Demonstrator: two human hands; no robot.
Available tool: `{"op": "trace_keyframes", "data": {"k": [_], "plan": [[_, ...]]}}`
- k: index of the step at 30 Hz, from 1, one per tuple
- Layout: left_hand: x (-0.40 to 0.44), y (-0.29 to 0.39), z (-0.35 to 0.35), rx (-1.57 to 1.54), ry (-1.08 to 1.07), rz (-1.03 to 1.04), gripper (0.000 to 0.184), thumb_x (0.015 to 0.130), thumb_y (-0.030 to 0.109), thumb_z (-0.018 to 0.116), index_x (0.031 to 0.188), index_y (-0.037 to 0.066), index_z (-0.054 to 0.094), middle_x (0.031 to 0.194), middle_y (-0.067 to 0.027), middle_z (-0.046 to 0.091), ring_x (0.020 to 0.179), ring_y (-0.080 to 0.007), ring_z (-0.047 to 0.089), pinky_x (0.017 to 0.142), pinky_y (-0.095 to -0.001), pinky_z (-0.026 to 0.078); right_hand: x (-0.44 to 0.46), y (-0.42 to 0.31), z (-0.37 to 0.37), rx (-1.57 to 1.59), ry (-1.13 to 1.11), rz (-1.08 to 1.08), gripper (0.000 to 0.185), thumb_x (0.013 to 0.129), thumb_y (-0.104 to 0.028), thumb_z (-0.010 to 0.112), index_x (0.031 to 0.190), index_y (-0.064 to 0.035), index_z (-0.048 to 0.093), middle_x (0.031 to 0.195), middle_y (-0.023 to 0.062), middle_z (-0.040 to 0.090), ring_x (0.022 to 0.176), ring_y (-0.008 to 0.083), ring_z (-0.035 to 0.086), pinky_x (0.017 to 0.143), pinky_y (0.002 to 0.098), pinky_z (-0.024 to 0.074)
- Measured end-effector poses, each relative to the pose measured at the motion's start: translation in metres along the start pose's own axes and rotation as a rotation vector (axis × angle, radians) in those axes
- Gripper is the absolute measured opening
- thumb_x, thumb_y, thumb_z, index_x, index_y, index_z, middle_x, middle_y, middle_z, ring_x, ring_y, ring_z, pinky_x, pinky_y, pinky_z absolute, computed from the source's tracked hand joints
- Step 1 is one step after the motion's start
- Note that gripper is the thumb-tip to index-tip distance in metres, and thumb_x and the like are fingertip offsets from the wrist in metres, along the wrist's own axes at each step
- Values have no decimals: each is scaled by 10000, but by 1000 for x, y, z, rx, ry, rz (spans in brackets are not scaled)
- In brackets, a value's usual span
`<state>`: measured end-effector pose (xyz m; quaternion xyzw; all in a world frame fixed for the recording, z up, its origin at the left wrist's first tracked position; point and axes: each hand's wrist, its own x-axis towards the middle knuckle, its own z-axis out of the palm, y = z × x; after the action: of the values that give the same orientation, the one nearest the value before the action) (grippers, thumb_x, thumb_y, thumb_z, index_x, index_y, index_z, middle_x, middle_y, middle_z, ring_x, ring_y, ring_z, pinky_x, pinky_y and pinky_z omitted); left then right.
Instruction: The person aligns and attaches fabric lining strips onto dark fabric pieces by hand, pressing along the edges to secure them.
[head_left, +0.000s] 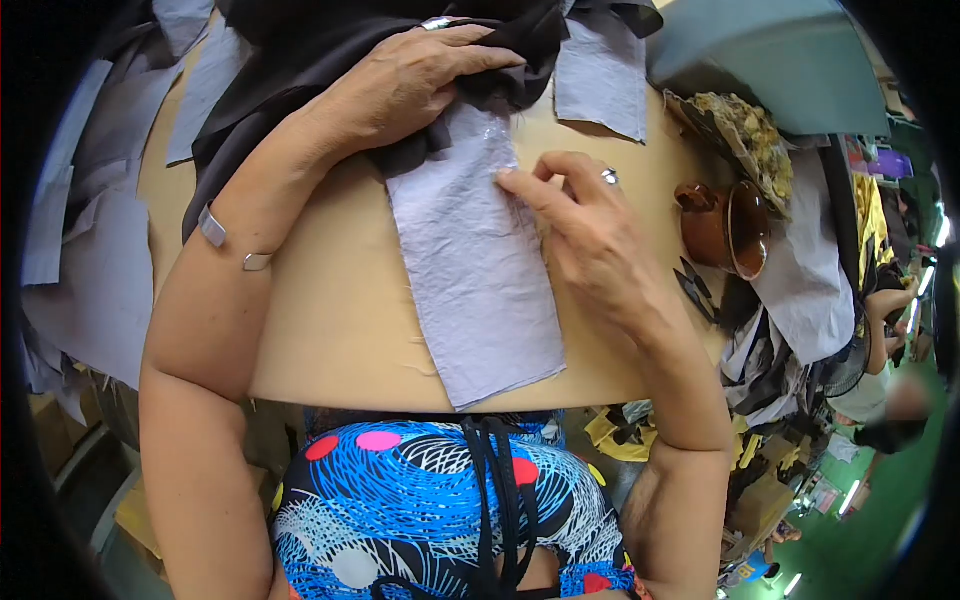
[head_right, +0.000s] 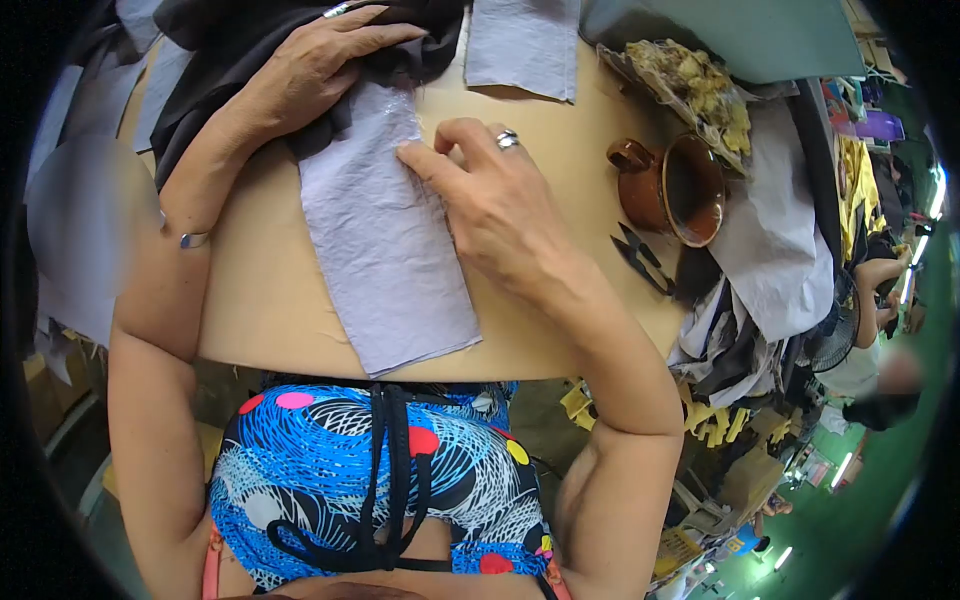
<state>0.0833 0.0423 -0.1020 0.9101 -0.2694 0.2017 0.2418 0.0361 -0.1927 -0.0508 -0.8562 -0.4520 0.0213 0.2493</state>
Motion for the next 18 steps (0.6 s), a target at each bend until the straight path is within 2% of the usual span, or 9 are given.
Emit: {"op": "trace_keyframes", "data": {"k": [4, 6, 7, 8, 10, 12, 15, 18], "plan": [[0, 4, -7, 7, -48, -27, 501, 757, -45, 483, 1217, 141, 553, 1249, -192, 519, 1154, -335, 496, 981, -394, 397, -25, -12, -2, -242, -58, -101, 356, 744, -18, 522, 1089, -72, 586, 996, 96, 529, 826, 254, 542, 733, 356, 446], [1, 11, -15, 10, -90, -48, 566, 716, -82, 491, 1239, 130, 529, 1253, -193, 507, 1154, -360, 483, 983, -407, 390, -43, -16, -17, -227, -48, -54, 363, 714, -31, 554, 1073, -67, 592, 983, 99, 544, 836, 242, 561, 725, 356, 447], [2, 13, -15, 0, -83, -53, 540, 733, -89, 481, 1221, 131, 545, 1262, -189, 503, 1149, -368, 486, 978, -412, 392, -51, -17, -31, -251, -27, -18, 362, 704, -42, 570, 1065, -67, 595, 991, 100, 550, 848, 248, 568, 731, 359, 450], [2, 11, -14, 64, -69, -12, 477, 781, -33, 464, 1218, 136, 548, 1259, -181, 516, 1149, -329, 504, 972, -389, 408, -59, -16, -46, -275, -7, 18, 362, 694, -52, 587, 1056, -67, 598, 1000, 102, 556, 860, 255, 574, 737, 362, 454], [1, 12, -15, 60, -86, -53, 480, 783, -38, 479, 1217, 154, 550, 1264, -166, 514, 1154, -325, 503, 980, -385, 406, -74, -8, -83, -366, 206, 174, 362, 674, -102, 643, 1034, -77, 611, 1063, 115, 563, 908, 289, 585, 788, 392, 459], [0, 11, -12, 53, -69, -54, 478, 789, -36, 499, 1217, 171, 552, 1274, -142, 514, 1174, -313, 489, 985, -395, 400, -93, -6, -111, -515, 263, 504, 374, 669, -165, 688, 1029, -96, 616, 1117, 127, 556, 960, 321, 570, 838, 415, 448], [1, 11, -12, 61, -87, -71, 462, 804, -19, 506, 1219, 180, 553, 1281, -122, 514, 1198, -300, 471, 991, -407, 389, -105, 11, -125, -621, 114, 600, 444, 652, -221, 716, 1069, -108, 617, 1198, 155, 527, 1010, 328, 560, 859, 421, 447], [1, 12, -13, 48, -92, -58, 453, 811, -8, 503, 1219, 183, 553, 1278, -121, 516, 1199, -298, 470, 994, -400, 386, -108, 34, -118, -602, 53, 606, 527, 621, -266, 738, 1110, -117, 613, 1291, 179, 471, 1081, 344, 533, 891, 410, 443]]}}
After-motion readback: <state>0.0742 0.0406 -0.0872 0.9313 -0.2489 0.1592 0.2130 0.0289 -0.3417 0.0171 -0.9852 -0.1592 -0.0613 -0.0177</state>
